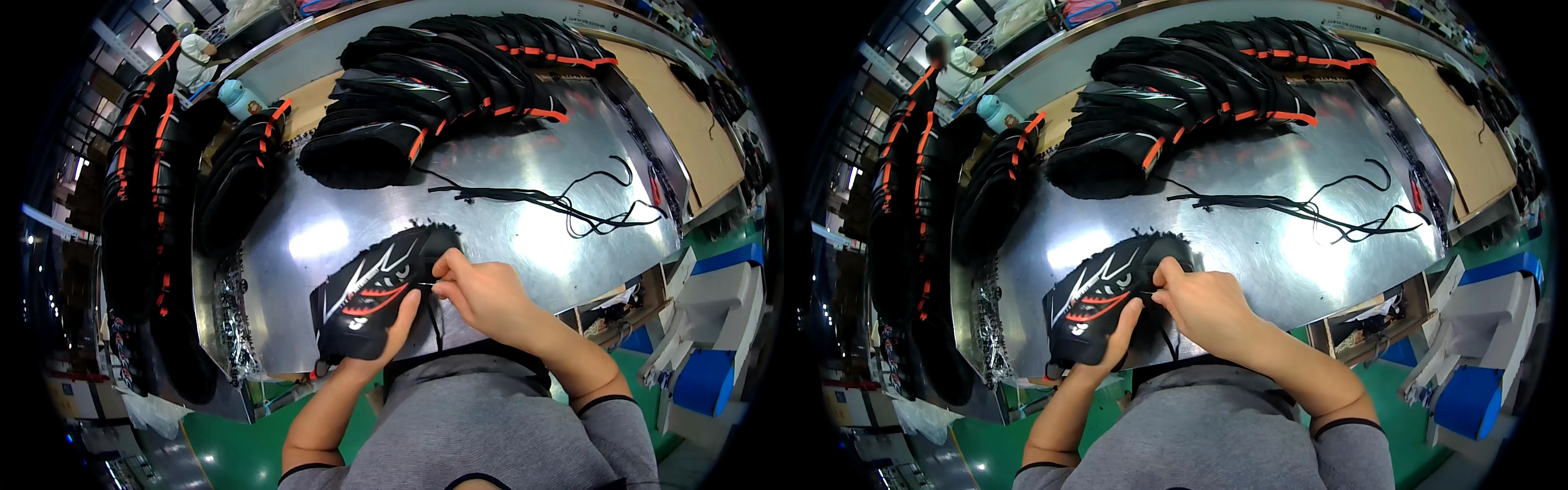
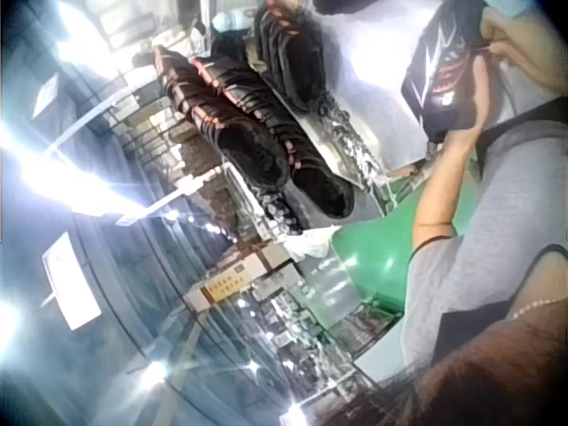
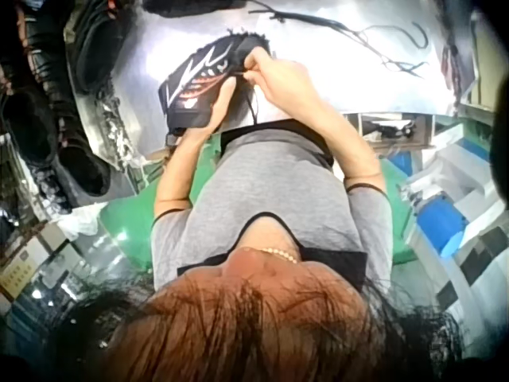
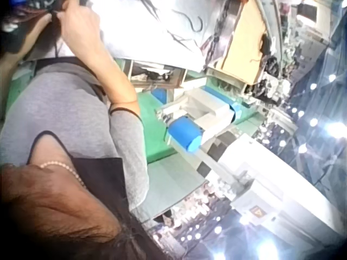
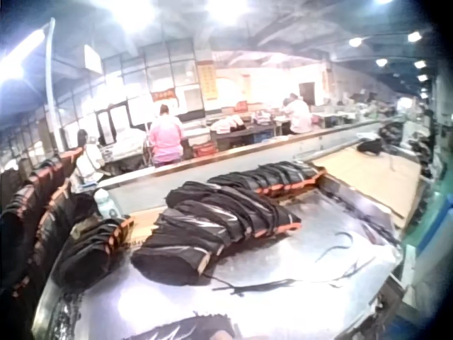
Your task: The person laces black and orange shoes on a metal workbench. They thread laces through eyelets, pull them tight, and place finished shoes into a pile. The person repeats this process for multiple shoes.
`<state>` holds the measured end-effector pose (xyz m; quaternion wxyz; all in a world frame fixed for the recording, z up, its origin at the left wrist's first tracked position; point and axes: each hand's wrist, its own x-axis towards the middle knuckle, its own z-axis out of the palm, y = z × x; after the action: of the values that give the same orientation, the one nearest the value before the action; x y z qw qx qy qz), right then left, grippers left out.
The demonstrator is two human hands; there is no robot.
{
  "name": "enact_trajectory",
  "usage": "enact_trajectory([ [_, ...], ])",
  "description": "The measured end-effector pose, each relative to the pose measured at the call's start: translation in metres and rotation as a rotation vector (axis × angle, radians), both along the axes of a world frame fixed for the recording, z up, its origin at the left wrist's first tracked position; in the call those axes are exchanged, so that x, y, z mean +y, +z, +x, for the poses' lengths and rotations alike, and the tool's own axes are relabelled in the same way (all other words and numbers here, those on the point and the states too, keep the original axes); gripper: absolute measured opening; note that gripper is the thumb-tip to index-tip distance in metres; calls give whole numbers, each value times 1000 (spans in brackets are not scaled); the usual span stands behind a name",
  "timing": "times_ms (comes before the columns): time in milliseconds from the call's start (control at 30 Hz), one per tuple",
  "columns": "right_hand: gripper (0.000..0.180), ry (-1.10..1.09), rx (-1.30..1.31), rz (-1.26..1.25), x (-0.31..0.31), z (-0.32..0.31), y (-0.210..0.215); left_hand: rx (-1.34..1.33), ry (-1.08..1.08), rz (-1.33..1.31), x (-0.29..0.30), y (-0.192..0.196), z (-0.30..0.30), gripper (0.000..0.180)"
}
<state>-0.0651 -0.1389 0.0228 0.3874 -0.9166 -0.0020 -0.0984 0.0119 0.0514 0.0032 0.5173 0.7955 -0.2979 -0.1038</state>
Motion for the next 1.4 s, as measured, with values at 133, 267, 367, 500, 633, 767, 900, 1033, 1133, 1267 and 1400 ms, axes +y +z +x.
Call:
enact_trajectory([
  [133,26,12,139,-174,20,13,-6,-292,-87,167,-5,-6,-11,28],
  [267,30,71,115,-182,12,27,-4,531,-81,99,0,-21,10,38],
  [367,23,64,211,-155,-17,17,17,946,-55,-46,8,-22,28,48],
  [500,35,-271,86,241,-54,15,1,1167,-138,-228,14,-22,67,48],
  [633,39,-335,132,867,-56,40,-68,1035,-237,-68,-5,-1,55,60],
  [767,25,-434,-8,864,-51,48,-90,-16,-365,668,7,31,38,46],
  [900,19,-384,9,656,-37,27,-79,-416,-135,405,14,16,35,23],
  [1033,31,-133,239,561,-13,5,-69,-425,-115,331,3,32,28,24],
  [1133,31,103,396,506,-12,-16,-65,-435,-61,216,8,50,41,25],
  [1267,28,411,417,268,-31,-81,-62,-488,189,89,24,114,71,24],
  [1400,21,253,355,426,-47,-128,-47,-432,164,79,19,128,84,22],
])
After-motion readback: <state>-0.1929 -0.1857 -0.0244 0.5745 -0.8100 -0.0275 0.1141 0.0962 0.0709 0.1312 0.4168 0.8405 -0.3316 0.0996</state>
